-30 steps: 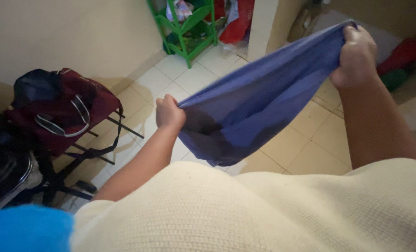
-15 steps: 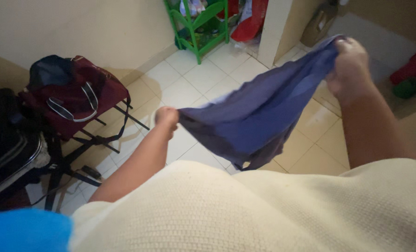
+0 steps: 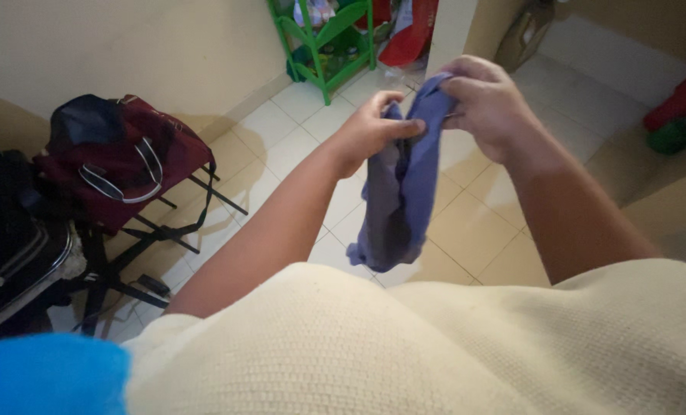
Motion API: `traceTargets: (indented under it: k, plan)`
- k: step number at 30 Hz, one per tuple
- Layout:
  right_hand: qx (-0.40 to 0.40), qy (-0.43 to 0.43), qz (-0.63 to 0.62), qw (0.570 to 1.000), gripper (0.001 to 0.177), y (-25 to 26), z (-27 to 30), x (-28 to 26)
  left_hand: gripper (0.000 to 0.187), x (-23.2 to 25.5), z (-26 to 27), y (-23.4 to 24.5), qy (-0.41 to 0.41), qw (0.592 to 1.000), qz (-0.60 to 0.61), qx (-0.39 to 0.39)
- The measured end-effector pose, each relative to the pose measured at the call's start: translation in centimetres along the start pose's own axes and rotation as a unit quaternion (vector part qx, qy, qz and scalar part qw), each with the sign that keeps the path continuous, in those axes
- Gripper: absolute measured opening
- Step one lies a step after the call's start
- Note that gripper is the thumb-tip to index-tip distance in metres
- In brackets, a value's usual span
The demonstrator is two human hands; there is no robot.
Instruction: The person folds a piece of blue clothing and places it inside a black suitcase.
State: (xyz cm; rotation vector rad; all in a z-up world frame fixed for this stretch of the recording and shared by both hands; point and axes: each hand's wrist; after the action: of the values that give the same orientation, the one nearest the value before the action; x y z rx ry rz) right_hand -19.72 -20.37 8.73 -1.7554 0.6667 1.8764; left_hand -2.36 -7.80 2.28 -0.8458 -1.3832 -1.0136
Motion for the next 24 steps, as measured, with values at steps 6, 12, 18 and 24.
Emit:
traceTargets:
  k: [6,12,18,24]
  plan:
    - [-0.065,0.033,-0.050,0.996,0.044,-1.0,0.3,1.9,0.025,-0.2,0.3,0.7,0.073,0.997,-0.032,-0.019]
    - [-0.175,-0.086,0.118,0.974,0.078,-0.9,1.0,9.2,0.019,1.1,1.2,3.6,0.052,0.979,0.187,-0.069]
    - [-0.177,-0.048,0.079,0.980,0.030,-5.9,0.8,17.3,0.020,4.4,2.5,3.8,0.063,0.981,0.180,-0.040]
    - [-0.089,-0.099,0.005,0.991,0.024,-4.7,-1.0,11.6,0.027,1.6,4.7,6.0,0.043,0.965,0.256,-0.040]
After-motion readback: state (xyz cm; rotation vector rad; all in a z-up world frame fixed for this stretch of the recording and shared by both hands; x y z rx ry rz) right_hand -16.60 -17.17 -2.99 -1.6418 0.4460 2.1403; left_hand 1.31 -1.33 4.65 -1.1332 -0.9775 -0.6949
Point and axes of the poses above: each hand's wrist, its own z-axis away from the middle knuckle, its own y-axis out of the back of the hand, x = y × z
